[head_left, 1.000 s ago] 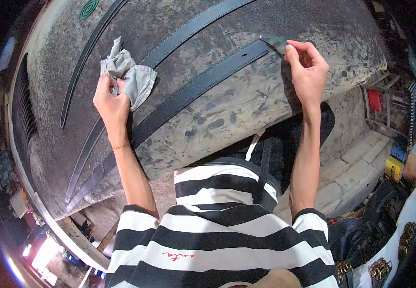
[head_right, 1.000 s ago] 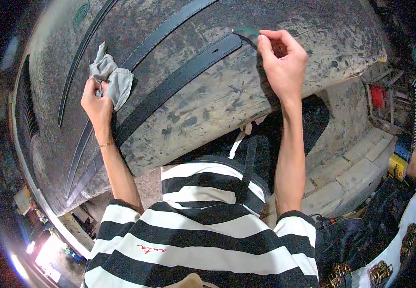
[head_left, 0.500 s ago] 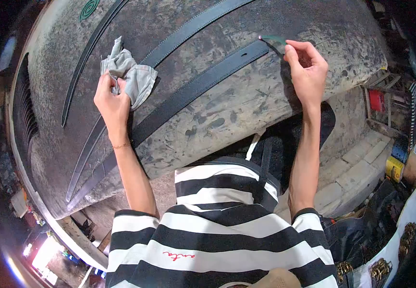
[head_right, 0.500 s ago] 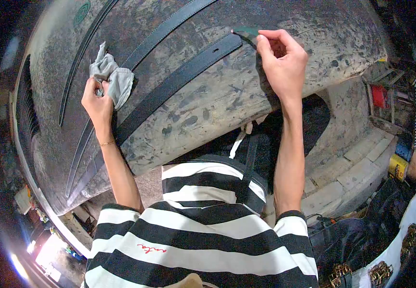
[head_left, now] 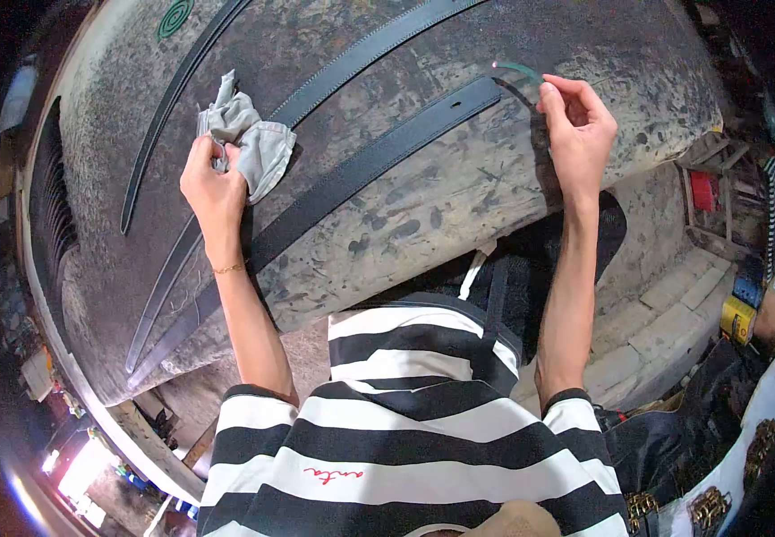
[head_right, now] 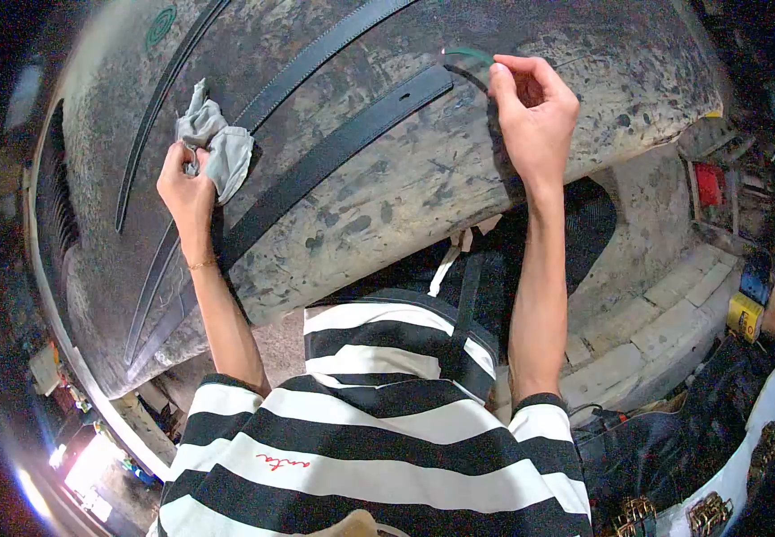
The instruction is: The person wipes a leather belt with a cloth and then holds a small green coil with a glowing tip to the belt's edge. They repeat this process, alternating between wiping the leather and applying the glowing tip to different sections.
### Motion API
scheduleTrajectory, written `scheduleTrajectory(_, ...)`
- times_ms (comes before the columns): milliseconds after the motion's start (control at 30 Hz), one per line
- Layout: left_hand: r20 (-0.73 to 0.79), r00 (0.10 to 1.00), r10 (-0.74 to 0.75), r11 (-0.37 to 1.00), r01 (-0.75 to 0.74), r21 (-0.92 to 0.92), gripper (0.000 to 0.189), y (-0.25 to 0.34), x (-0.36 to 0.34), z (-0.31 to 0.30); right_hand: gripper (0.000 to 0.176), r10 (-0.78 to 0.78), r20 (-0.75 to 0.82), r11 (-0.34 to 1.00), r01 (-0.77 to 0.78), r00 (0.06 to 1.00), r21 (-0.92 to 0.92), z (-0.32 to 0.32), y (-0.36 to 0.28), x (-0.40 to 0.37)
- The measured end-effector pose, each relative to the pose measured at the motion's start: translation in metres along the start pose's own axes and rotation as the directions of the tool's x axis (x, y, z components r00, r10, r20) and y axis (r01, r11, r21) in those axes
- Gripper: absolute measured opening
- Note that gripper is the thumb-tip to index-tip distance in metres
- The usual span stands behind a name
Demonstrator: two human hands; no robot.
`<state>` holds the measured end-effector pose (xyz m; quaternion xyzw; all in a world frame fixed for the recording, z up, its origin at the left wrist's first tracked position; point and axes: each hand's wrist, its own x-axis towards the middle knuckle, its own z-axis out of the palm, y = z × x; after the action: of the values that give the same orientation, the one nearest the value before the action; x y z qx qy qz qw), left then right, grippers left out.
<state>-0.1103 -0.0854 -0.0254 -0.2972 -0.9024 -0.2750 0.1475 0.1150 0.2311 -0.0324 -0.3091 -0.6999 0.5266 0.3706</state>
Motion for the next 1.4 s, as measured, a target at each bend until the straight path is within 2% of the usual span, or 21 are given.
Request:
scheduleTrajectory(100, -0.015, 0.997, -0.073, 0.997, 0.073, -0.004, 0.018, 0.024, 0.009, -0.006, 0.012, 0.036, -0.086, 0.994, -0.026, 0.996, 0.107, -0.006, 0.002, 0.003)
scheduleTrajectory(167, -0.14, 0.99, -0.032, 0.979, 0.002, -0.206, 0.015, 0.069, 0.016, 0.004, 0.013, 0.071, -0.093, 0.985, -0.055, 0.993, 0.163, -0.012, 0.006, 0.006)
scheduleTrajectory(200, -0.182, 0.983, -0.023, 0.97, -0.022, -0.243, 0.025, 0.093, 0.017, 0.012, 0.014, 0.085, -0.158, 0.965, -0.042, 0.984, 0.258, -0.013, 0.007, 0.007)
scheduleTrajectory(267, -0.23, 0.969, 0.09, 0.935, -0.162, -0.317, 0.031, 0.132, 0.02, 0.036, 0.016, 0.112, -0.223, 0.913, -0.012, 0.968, 0.407, -0.015, 0.013, 0.008)
scheduleTrajectory(333, -0.161, 0.978, 0.131, 0.844, -0.195, -0.5, 0.023, 0.163, 0.02, 0.065, 0.015, 0.131, -0.266, 0.896, 0.001, 0.955, 0.444, -0.014, 0.01, 0.009)
scheduleTrajectory(400, -0.052, 0.906, 0.421, 0.747, -0.378, -0.547, 0.015, 0.178, 0.019, 0.094, 0.016, 0.161, -0.316, 0.861, 0.023, 0.935, 0.507, -0.015, 0.009, 0.008)
scheduleTrajectory(433, 0.084, 0.841, 0.535, 0.766, -0.441, -0.467, 0.019, 0.18, 0.014, 0.101, 0.016, 0.16, -0.316, 0.862, 0.025, 0.935, 0.507, -0.016, 0.01, 0.008)
scheduleTrajectory(500, 0.09, 0.8, 0.593, 0.784, -0.55, -0.288, 0.026, 0.182, 0.005, 0.107, 0.016, 0.149, -0.303, 0.842, 0.039, 0.941, 0.538, -0.017, 0.012, 0.008)
scheduleTrajectory(600, 0.147, 0.804, 0.577, 0.812, -0.545, -0.208, 0.031, 0.18, 0.0, 0.104, 0.015, 0.169, -0.293, 0.842, 0.016, 0.941, 0.539, -0.016, 0.01, 0.008)
scheduleTrajectory(733, 0.113, 0.82, 0.561, 0.822, -0.536, -0.193, 0.031, 0.184, 0.001, 0.104, 0.015, 0.135, -0.294, 0.86, 0.035, 0.946, 0.509, -0.017, 0.014, 0.01)
scheduleTrajectory(833, 0.095, 0.819, 0.565, 0.817, -0.54, -0.202, 0.031, 0.183, 0.001, 0.105, 0.016, 0.092, -0.268, 0.799, 0.09, 0.959, 0.594, -0.023, 0.018, 0.008)
scheduleTrajectory(900, 0.069, 0.818, 0.572, 0.808, -0.546, -0.219, 0.029, 0.184, 0.001, 0.105, 0.017, 0.167, -0.2, 0.705, 0.025, 0.965, 0.709, -0.031, 0.014, 0.006)
scheduleTrajectory(1033, 0.038, 0.814, 0.579, 0.8, -0.559, -0.218, 0.026, 0.184, 0.002, 0.106, 0.018, 0.207, -0.141, 0.717, -0.052, 0.968, 0.695, -0.059, -0.006, -0.011)
scheduleTrajectory(1133, 0.044, 0.823, 0.567, 0.8, -0.536, -0.271, 0.023, 0.184, 0.003, 0.105, 0.019, 0.017, -0.27, 0.946, 0.072, 0.963, 0.316, -0.084, -0.014, -0.021)
scheduleTrajectory(1167, 0.036, 0.822, 0.568, 0.795, -0.537, -0.282, 0.023, 0.183, 0.003, 0.104, 0.016, -0.053, -0.323, 0.988, 0.098, 0.945, 0.123, -0.09, -0.017, -0.024)
scheduleTrajectory(1200, 0.066, 0.832, 0.551, 0.805, -0.509, -0.304, 0.021, 0.183, 0.003, 0.101, 0.016, -0.062, -0.326, 0.988, 0.103, 0.943, 0.111, -0.099, -0.015, -0.027)
scheduleTrajectory(1233, 0.098, 0.84, 0.534, 0.815, -0.48, -0.324, 0.021, 0.183, 0.003, 0.099, 0.013, -0.162, -0.341, 0.987, 0.154, 0.926, -0.049, -0.108, -0.006, -0.031)
scheduleTrajectory(1267, 0.069, 0.852, 0.519, 0.814, -0.468, -0.345, 0.023, 0.184, 0.004, 0.098, 0.011, -0.261, -0.338, 0.958, 0.199, 0.904, -0.206, -0.116, 0.001, -0.035)
scheduleTrajectory(1300, 0.065, 0.853, 0.517, 0.813, -0.466, -0.348, 0.023, 0.184, 0.004, 0.097, 0.011, -0.266, -0.336, 0.956, 0.203, 0.903, -0.211, -0.121, 0.005, -0.038)
scheduleTrajectory(1367, 0.168, 0.897, 0.409, 0.869, -0.326, -0.373, 0.024, 0.183, 0.003, 0.096, 0.014, -0.52, -0.192, 0.72, 0.307, 0.833, -0.622, -0.13, 0.011, -0.047)
scheduleTrajectory(1400, 0.11, 0.903, 0.415, 0.856, -0.347, -0.382, 0.026, 0.182, 0.003, 0.097, 0.021, -0.507, -0.081, 0.645, 0.315, 0.858, -0.696, -0.132, 0.011, -0.051)
